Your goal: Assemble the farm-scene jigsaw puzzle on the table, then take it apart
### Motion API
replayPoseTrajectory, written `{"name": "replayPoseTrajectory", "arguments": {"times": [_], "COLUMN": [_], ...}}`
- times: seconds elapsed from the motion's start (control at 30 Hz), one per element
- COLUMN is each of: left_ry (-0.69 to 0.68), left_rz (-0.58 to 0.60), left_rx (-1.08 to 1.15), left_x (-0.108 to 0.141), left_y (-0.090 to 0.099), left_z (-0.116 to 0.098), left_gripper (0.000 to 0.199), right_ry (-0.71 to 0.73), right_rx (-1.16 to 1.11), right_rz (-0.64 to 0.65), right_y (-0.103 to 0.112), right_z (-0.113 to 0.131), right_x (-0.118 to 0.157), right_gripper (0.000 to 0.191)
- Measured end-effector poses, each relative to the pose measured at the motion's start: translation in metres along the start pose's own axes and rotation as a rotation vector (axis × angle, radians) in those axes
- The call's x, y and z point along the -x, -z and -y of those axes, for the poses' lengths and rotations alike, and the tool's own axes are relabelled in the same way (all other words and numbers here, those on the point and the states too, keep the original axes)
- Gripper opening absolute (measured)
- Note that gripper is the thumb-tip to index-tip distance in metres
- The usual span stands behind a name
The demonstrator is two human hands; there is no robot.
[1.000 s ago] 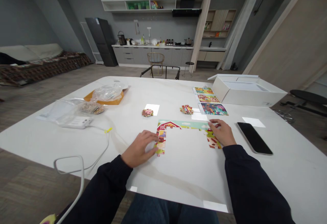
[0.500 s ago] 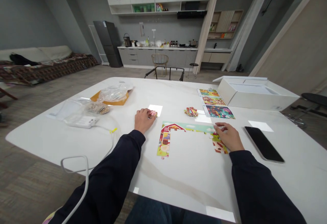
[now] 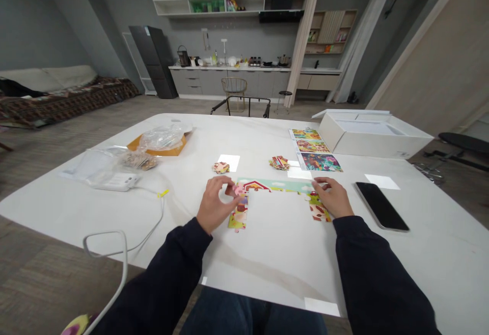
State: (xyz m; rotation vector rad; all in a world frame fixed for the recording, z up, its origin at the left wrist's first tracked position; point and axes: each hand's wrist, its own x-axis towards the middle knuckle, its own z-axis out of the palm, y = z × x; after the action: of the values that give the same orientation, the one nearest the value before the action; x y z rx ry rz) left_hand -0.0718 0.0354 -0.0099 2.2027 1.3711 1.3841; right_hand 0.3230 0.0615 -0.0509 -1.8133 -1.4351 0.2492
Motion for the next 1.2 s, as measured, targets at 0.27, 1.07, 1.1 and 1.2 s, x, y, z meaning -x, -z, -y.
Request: {"name": "replayPoseTrajectory", "arguments": {"times": [0.27, 1.07, 1.1, 1.2], "left_ry": [0.165, 0.117, 0.109, 0.098], "left_rz": [0.123, 0.133, 0.147, 0.182], "left_rx": [-0.042, -0.128, -0.137, -0.158], "left_x": [0.101, 0.108, 0.11, 0.113], "left_y": [0.013, 0.014, 0.015, 0.018], "left_z": [-0.061, -0.063, -0.064, -0.07], "left_gripper": [0.036, 0.018, 0.019, 0.028], "right_ry": [-0.019, -0.028, -0.029, -0.033], "right_rx": [-0.004, -0.014, -0.014, -0.014], "right_rz": [0.011, 0.021, 0.022, 0.027], "right_y": [0.001, 0.003, 0.003, 0.002], "right_z": [0.004, 0.004, 0.004, 0.004], "right_x": [0.001, 0.001, 0.001, 0.001], "right_gripper": [0.037, 0.037, 0.037, 0.037]}}
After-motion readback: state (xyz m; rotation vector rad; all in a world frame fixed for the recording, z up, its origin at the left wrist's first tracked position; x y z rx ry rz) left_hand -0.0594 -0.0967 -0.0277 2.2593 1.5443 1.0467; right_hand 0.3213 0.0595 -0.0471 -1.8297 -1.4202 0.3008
